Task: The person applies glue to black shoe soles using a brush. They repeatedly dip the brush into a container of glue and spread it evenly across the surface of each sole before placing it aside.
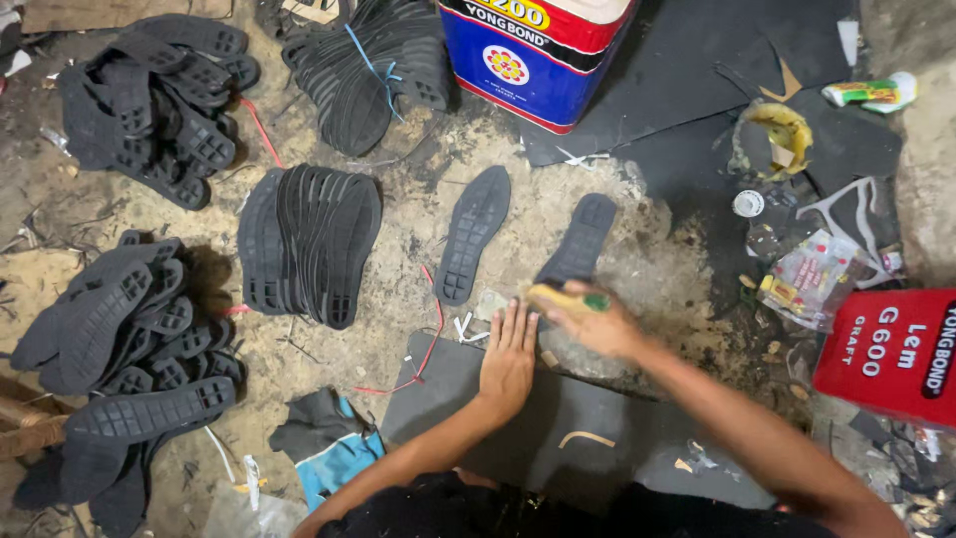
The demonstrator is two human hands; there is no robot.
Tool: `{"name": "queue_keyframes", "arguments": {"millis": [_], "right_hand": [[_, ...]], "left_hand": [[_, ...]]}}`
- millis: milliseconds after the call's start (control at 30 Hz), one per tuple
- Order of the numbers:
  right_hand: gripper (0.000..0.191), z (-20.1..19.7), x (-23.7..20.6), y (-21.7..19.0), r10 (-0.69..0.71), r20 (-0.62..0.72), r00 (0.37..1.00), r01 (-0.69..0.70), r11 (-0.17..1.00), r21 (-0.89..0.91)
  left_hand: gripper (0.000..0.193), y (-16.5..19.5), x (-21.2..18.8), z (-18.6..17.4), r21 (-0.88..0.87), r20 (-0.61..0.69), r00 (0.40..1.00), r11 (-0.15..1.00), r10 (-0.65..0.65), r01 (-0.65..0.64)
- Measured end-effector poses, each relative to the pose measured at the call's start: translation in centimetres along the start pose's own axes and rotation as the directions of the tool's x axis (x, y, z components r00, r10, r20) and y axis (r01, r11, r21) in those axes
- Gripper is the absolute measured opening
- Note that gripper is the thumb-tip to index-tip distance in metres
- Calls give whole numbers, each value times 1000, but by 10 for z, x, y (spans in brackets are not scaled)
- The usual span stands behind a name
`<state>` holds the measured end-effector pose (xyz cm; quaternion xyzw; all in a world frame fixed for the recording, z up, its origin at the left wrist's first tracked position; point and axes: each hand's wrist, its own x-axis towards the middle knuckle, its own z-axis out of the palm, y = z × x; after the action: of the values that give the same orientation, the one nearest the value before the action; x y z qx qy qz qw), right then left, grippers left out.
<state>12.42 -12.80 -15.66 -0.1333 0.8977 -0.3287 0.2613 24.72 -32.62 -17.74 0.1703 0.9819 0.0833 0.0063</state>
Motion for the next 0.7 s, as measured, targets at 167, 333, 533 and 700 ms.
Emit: {"name": "queue_keyframes", "arguments": {"millis": [167, 333, 533, 700], "right_hand": [[26, -53, 37, 21, 126, -490, 862, -28, 979, 202], [30, -32, 46, 21, -376, -158, 913, 372, 927, -50], [31, -61, 67, 20, -158, -513, 844, 276, 947, 164], [32, -69, 69, 0, -156, -321, 934, 156, 987, -25]], "left_hand": [[61, -2, 12, 0, 194, 135, 989, 977, 58, -84], [65, -1, 23, 0, 199, 207, 975, 973, 76, -118], [59, -3, 25, 4, 142, 167, 982, 984, 85, -109], [56, -5, 30, 10, 123, 132, 988, 988, 82, -98]]}}
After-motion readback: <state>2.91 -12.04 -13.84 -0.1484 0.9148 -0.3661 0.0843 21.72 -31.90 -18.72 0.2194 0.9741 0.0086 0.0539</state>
